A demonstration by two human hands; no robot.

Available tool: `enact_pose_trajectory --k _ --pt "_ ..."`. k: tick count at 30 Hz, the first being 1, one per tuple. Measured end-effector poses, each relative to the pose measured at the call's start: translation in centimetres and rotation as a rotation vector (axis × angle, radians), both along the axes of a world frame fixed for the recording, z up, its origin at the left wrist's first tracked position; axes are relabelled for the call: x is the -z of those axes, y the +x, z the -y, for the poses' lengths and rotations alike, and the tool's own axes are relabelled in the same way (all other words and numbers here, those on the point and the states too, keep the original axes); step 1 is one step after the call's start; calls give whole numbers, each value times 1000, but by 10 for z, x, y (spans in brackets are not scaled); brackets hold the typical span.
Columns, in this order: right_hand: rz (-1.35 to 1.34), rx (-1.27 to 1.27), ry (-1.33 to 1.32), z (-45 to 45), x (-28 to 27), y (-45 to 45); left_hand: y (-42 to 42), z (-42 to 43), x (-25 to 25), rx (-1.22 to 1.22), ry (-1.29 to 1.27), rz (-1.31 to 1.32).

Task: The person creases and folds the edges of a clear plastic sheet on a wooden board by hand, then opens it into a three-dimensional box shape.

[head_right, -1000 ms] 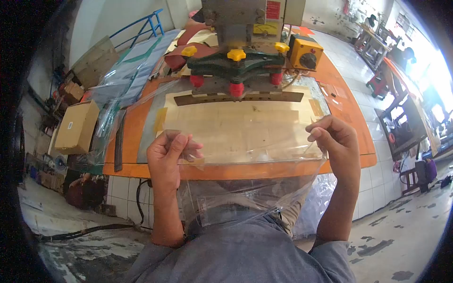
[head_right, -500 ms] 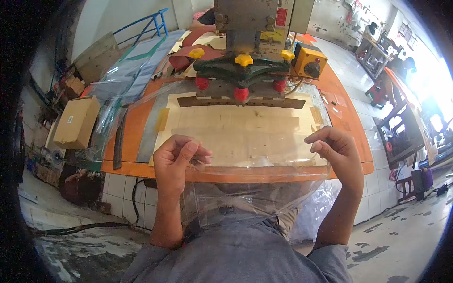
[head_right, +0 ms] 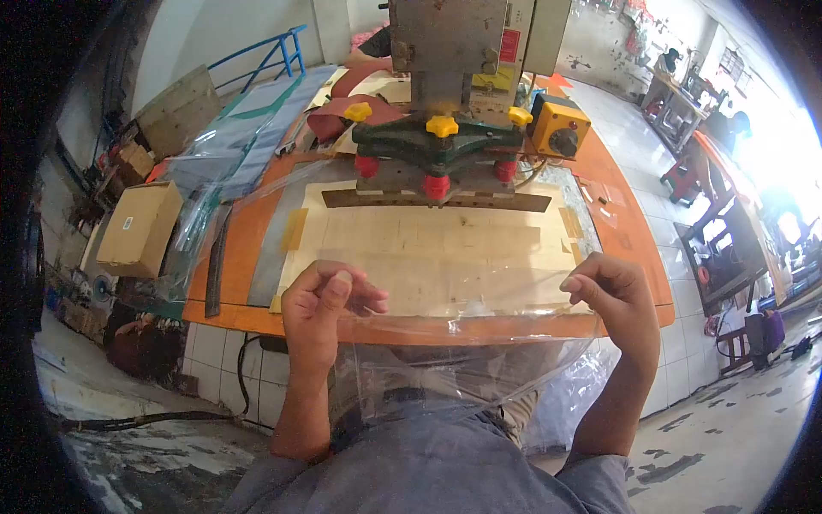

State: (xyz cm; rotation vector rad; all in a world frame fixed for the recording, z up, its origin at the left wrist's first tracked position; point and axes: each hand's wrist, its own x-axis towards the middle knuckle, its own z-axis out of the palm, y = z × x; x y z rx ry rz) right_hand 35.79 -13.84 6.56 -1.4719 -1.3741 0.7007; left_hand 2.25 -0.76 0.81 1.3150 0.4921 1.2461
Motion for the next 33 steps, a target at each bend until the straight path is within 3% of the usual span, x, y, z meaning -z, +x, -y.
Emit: enact_pose_trajectory --k 33 --pt "17 32 -26 2 1 8 3 0 -3 6 -52 -26"
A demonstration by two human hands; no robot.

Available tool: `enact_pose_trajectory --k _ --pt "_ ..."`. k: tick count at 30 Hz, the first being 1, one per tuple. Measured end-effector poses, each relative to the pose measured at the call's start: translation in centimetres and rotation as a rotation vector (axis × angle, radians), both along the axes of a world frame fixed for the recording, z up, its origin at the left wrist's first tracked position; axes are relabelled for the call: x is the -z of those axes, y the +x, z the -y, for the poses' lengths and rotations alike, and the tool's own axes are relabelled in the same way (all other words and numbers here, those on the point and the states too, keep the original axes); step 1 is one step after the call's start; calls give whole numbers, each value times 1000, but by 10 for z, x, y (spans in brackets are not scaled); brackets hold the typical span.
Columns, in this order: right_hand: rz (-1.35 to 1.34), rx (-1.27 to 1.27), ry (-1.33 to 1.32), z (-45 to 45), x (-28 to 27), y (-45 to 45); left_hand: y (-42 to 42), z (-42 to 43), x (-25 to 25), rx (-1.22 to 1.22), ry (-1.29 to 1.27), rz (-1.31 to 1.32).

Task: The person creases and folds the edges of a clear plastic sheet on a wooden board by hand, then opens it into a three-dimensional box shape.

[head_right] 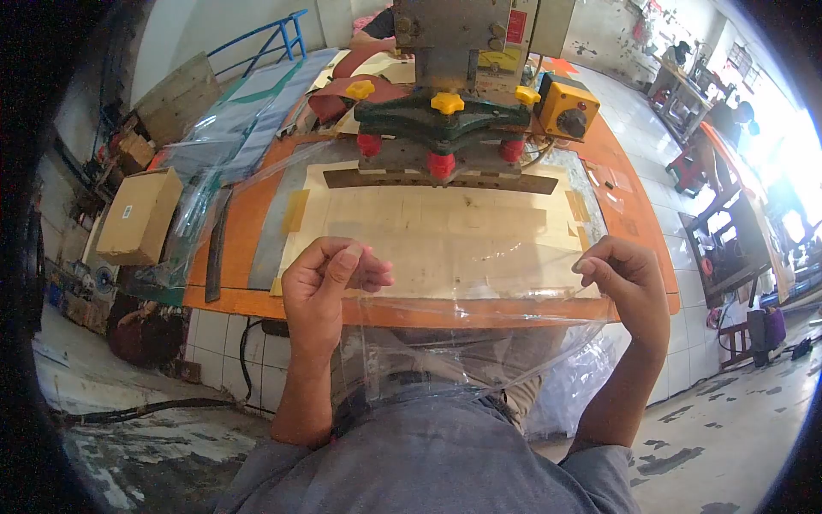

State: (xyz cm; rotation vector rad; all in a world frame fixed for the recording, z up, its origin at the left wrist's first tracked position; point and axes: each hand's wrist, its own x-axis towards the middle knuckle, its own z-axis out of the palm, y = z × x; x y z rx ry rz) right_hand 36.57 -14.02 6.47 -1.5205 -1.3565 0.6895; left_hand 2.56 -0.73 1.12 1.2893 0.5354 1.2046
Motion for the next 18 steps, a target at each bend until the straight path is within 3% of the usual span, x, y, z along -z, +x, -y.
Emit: enact_pose_trajectory --k 18 --pt "1 62 -16 0 6 1 1 -3 8 -30 2 -80"
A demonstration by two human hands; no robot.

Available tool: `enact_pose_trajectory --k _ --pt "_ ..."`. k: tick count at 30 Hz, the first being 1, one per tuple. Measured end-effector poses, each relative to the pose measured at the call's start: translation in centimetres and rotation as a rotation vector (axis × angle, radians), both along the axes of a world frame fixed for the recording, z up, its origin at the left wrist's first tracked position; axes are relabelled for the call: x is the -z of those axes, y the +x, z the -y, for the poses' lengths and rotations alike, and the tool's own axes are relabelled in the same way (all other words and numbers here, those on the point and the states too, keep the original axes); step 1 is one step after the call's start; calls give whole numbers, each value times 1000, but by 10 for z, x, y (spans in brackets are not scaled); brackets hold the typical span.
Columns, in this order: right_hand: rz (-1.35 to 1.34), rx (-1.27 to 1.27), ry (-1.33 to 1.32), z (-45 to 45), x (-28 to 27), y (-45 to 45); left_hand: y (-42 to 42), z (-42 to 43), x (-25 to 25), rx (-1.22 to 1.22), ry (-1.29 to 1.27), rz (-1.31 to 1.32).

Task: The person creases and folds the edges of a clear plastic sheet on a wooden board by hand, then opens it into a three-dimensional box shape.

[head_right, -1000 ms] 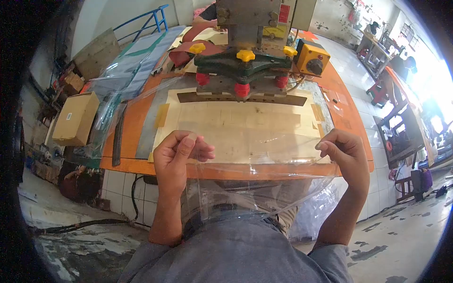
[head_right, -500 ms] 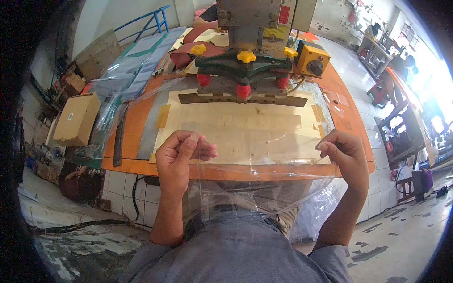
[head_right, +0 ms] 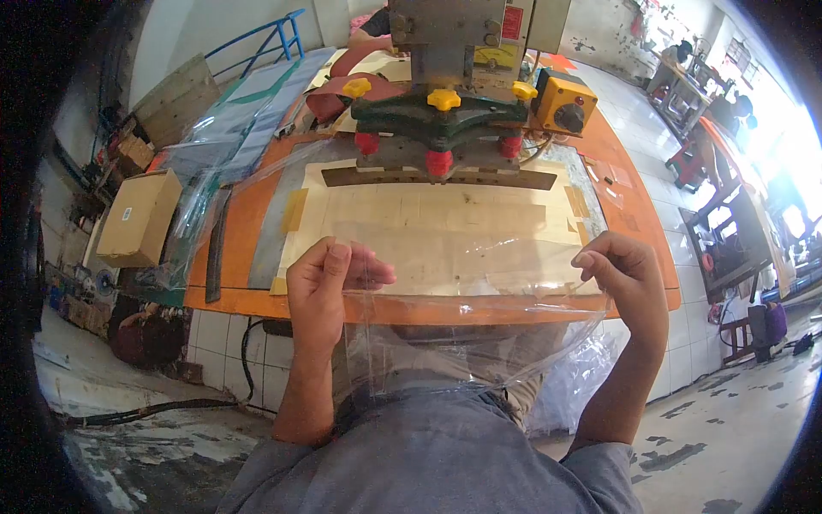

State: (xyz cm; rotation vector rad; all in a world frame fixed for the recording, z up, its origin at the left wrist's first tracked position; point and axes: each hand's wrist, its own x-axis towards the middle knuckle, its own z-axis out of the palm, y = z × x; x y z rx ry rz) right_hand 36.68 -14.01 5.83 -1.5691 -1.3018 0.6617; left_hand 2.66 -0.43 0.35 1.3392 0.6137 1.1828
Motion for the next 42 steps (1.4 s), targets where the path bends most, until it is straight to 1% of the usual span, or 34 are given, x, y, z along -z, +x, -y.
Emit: enact_pose_trajectory --k 6,11,18,19,21,26,42 --pt "7 26 -29 1 -8 -9 2 0 0 -18 -18 42" --pt "7 19 -30 1 -2 -1 5 2 -3 -47 25 26" --pt "11 28 -20 2 -3 -3 6 3 -3 -11 13 53" --pt "11 29 -19 3 -4 -2 8 5 -8 -33 48 44" --pt "10 13 -99 5 -7 2 9 6 -10 -52 82 35" --pt "3 11 -67 4 -6 0 5 1 -5 2 125 13" --pt "0 33 -74 4 -4 0 6 -4 4 -9 264 19"
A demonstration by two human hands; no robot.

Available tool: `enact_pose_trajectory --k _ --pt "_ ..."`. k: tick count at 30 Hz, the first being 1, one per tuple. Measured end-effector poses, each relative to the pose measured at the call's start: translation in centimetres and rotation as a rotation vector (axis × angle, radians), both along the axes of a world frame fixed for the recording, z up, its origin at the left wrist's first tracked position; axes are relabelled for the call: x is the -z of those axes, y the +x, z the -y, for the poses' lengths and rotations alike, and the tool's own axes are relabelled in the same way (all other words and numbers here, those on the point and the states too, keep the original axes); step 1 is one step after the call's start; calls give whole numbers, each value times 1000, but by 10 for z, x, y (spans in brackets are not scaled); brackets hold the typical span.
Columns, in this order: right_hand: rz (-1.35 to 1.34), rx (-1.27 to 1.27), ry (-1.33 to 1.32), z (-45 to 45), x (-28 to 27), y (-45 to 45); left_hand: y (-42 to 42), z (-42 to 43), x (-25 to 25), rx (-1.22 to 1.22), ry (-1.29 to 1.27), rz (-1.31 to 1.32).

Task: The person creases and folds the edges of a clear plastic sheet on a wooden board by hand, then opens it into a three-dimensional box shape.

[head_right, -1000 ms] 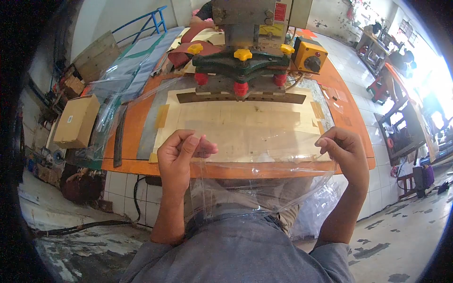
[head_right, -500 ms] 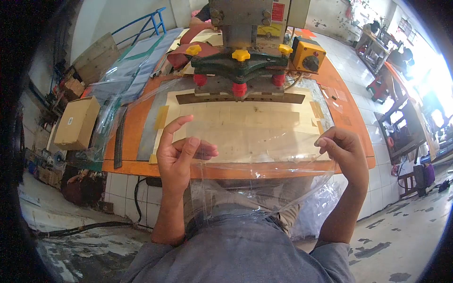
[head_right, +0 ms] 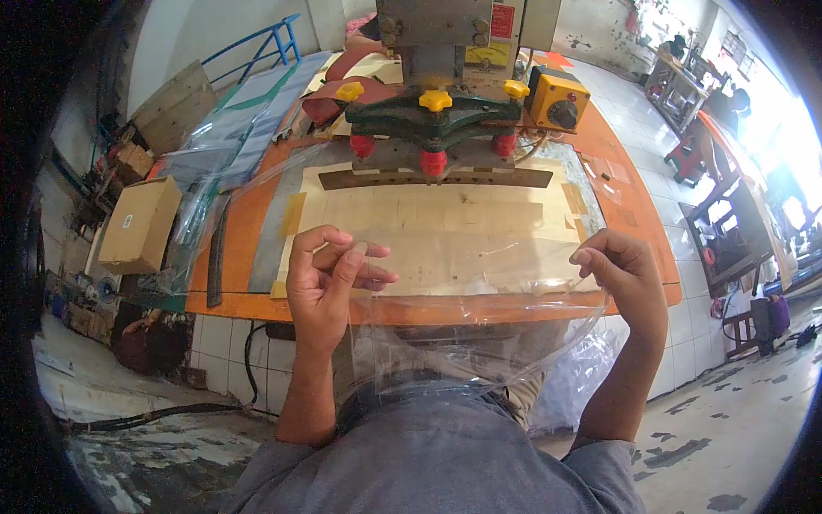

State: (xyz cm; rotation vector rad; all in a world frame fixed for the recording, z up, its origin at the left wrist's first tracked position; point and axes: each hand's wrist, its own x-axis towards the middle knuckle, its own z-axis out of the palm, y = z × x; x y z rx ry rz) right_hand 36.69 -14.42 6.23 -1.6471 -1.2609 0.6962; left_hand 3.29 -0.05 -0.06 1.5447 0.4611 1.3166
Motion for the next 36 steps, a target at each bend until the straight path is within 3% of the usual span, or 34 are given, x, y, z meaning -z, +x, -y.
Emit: enact_pose_trajectory --k 18,23,30,36 --pt "-2 5 44 0 5 2 -1 -1 2 57 -3 42" --pt "-4 5 52 0 5 1 -2 5 -10 71 -185 42" --pt "-5 7 74 0 8 2 -6 0 -3 135 -169 12" --pt "-29 3 70 0 13 10 -6 5 -10 164 -320 83"
